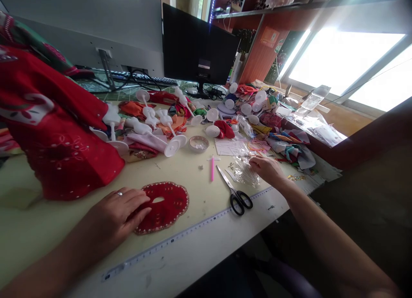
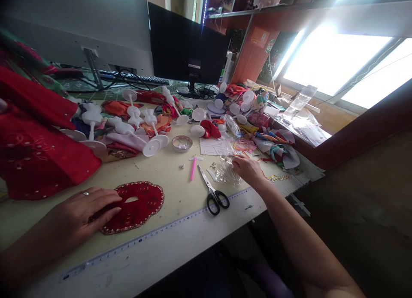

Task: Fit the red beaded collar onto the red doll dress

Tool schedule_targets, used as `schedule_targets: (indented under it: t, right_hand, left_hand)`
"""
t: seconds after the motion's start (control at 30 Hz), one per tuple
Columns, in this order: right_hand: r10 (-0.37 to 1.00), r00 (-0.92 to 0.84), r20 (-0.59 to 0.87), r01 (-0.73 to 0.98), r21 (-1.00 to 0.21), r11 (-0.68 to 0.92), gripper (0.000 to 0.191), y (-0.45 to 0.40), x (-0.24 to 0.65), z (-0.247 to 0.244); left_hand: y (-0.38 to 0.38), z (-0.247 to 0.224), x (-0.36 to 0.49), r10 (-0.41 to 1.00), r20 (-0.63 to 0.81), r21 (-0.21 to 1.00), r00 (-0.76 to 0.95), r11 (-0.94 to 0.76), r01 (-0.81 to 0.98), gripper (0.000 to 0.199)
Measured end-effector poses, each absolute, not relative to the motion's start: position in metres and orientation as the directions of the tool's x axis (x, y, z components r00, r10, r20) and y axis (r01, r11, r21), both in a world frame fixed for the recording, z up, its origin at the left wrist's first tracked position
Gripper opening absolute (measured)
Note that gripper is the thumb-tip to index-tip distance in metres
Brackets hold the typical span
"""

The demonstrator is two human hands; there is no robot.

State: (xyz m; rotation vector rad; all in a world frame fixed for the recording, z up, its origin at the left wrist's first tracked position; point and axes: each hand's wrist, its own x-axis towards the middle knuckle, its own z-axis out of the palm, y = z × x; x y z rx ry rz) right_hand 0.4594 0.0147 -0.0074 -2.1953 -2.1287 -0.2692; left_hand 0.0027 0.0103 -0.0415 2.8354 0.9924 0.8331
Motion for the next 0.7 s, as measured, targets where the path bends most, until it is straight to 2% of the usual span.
schedule_targets:
  t: [0.27,0.7]
  right_hand:
    - [0.985,0.057,0.165,0.994,0.085,-0.072,0.027,0.015,0.458,-0.005]
    - [0.987,0.152,0.061,0.975,0.153,-0.160,0.024,0.018,0.442,0.017]
  left_hand:
    - [0.010,-0.042,0.001,0.601,0.466,0.193,0.649,-0.785,0.589,0.023]
    - [0.009,-0.040,0.003,0.619,0.443,0.186,0.649,-0.771,0.609,0.025]
